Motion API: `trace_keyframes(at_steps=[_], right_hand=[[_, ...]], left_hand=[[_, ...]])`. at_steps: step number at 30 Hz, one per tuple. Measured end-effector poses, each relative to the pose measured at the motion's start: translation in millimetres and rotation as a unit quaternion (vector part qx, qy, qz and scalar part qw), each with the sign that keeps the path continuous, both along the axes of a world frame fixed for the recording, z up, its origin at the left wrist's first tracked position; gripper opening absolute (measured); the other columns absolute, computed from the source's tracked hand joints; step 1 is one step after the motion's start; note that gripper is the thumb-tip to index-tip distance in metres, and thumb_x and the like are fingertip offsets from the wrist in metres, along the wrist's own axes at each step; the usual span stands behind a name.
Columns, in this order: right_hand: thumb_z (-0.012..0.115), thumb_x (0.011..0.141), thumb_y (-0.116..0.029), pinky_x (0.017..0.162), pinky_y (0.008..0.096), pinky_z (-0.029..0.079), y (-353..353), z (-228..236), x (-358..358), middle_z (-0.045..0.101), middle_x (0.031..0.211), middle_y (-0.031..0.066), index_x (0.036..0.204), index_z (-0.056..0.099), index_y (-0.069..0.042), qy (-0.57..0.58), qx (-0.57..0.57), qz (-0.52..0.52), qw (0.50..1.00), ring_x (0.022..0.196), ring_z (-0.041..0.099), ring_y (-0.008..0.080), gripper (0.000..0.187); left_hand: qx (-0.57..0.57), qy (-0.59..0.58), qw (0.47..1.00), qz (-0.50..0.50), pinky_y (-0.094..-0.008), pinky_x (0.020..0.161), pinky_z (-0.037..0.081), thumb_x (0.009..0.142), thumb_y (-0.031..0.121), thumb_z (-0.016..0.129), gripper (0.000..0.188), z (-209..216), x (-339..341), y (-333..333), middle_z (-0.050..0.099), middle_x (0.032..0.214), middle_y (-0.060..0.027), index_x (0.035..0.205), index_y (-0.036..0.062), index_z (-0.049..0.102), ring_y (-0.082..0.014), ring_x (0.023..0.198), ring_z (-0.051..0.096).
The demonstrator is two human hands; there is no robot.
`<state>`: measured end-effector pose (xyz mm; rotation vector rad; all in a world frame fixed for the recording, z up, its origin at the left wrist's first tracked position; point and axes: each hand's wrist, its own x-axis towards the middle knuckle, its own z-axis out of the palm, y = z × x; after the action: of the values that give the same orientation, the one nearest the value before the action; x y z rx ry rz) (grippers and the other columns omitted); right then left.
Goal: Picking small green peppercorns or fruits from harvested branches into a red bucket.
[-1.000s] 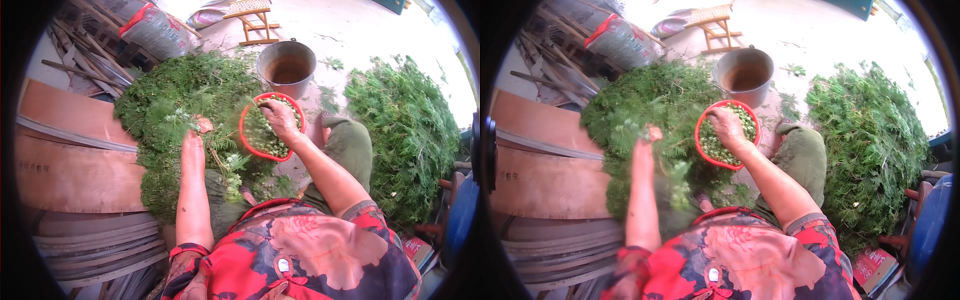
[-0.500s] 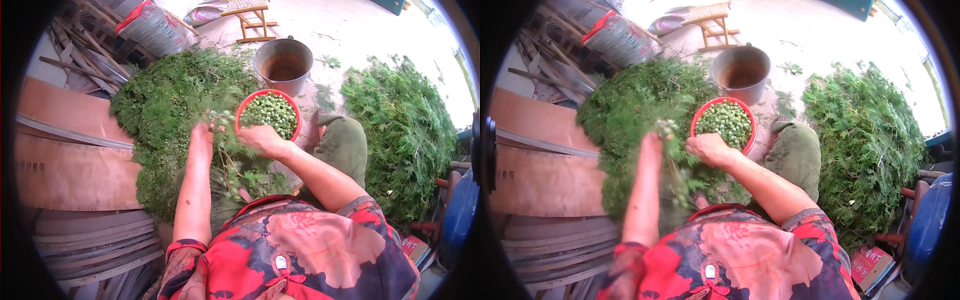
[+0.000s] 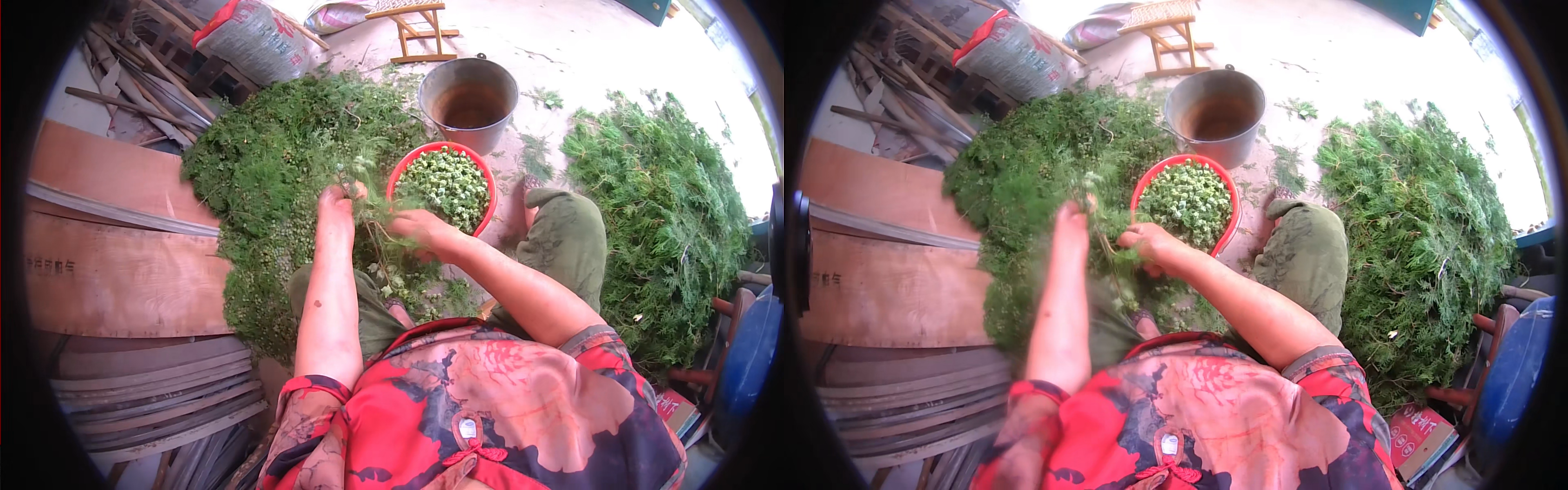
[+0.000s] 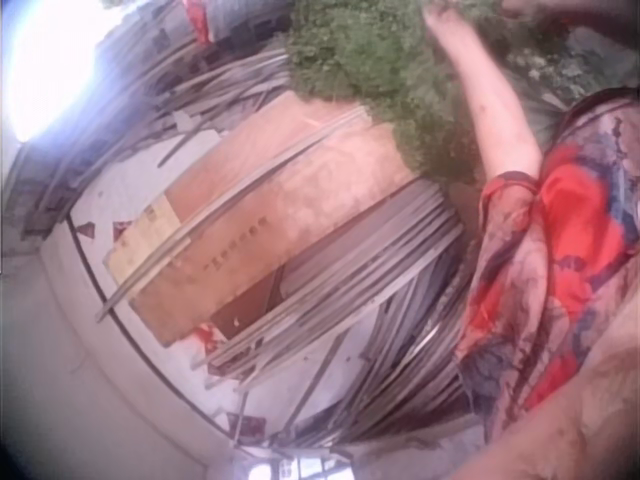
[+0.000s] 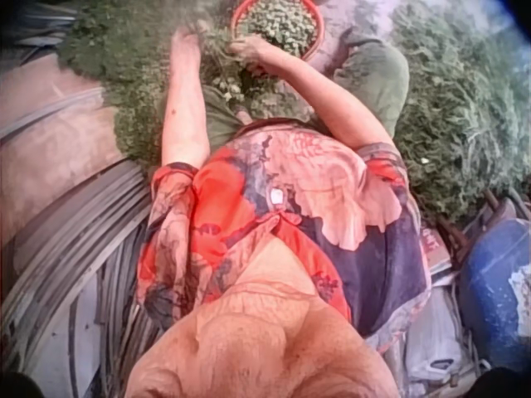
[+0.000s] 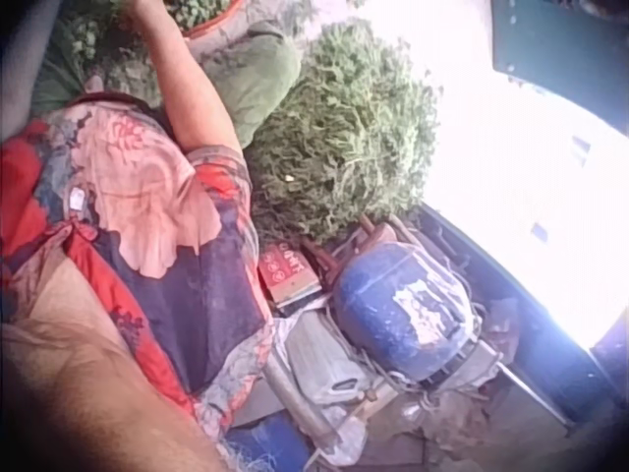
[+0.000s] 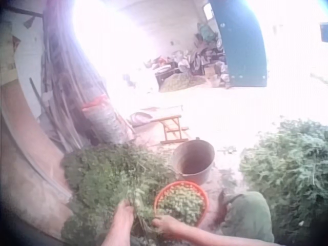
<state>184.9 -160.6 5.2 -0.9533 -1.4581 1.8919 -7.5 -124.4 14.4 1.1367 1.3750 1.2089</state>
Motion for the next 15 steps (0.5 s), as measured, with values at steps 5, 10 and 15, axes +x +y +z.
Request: trace_keyframes(at_steps=[5,10,15], right_hand=[[0.047,0.084,-0.012,0.034,0.0165,0.022,-13.5,4.6,-3.0,0.053,0.07,0.0031,0.118,0.042,-0.009,0.191,-0.294,-0.085,0.933,0.04,0.036,0.0046,0.034],[0.054,0.081,-0.03,0.05,0.0248,0.037,-9.1,6.6,-2.7,0.056,0.082,0.0047,0.124,0.039,-0.009,0.061,-0.213,-0.067,0.973,0.062,0.048,0.0089,0.05],[0.055,0.079,-0.036,0.062,0.0304,0.041,-4.4,-4.8,-0.5,0.056,0.085,0.0028,0.109,0.051,-0.003,-0.042,-0.135,-0.132,0.981,0.075,0.051,0.0146,0.044]], left_hand=[[0.008,0.121,0.992,0.033,-0.0292,0.071,0.04,0.079,0.011,0.038,0.023,10.5,10.3,-7.6,0.059,0.081,-0.0066,0.078,0.0006,0.058,-0.0156,0.078,0.052],[0.038,-0.04,0.998,0.038,-0.0288,0.073,0.04,0.076,0.008,0.04,0.021,-30.5,-27.9,-6.3,0.059,0.084,-0.007,0.08,0.0006,0.059,-0.0149,0.082,0.052],[0.023,0.022,0.997,0.074,-0.0281,0.071,0.039,0.079,0.01,0.039,0.023,-15.5,-17.1,-14.2,0.059,0.084,-0.0063,0.084,0.0016,0.06,-0.0136,0.08,0.051]])
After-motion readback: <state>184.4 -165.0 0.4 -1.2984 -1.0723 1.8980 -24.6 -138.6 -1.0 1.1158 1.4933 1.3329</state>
